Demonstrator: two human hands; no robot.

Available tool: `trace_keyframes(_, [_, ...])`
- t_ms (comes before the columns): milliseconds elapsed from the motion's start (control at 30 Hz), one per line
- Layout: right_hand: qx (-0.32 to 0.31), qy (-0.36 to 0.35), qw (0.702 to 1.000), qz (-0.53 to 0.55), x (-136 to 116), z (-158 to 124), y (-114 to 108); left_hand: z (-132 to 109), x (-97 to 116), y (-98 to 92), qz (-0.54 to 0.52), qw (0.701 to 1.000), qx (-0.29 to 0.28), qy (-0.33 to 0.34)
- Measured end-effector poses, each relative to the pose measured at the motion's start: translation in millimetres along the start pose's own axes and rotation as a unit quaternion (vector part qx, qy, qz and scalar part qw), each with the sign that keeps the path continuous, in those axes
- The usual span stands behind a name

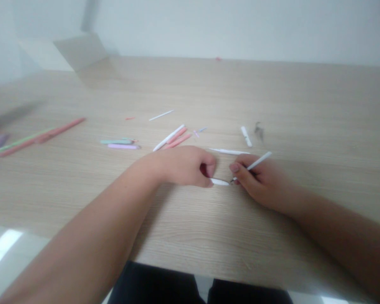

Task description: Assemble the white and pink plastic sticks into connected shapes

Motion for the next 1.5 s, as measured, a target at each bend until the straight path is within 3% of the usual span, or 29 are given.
trace_keyframes(600, [-0.02,-0.028,0.999,0.018,-7.2,1.1,2.2,-0.8,0.2,-1.1,0.002,1.0,-0.001,-0.001])
trace_keyframes(800, [-0.054,-0.052,0.997,0.001,-12.6,1.1,9.5,-0.5,-2.2,-0.2,-0.001,1.0,0.004,-0.005])
trace_keyframes(1300, [-0.002,-0.034,0.999,0.017,-11.6,-0.7,0.3,-0.7,1.9,-1.3,0.009,1.0,0.006,-0.002])
trace_keyframes(1500, [-0.001,-0.043,0.999,0.03,-11.4,-0.9,4.0,1.7,12.6,-3.9,0.025,0.999,0.045,0.012])
Point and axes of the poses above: each hand's wrist, its own z-axis towards the middle knuckle, its own y-axis out of the palm, x = y × z, the point moved 10 cm from there along z, towards the middle knuckle, and after that the axes turned 5 degrees about z, right-handed, at the moved point
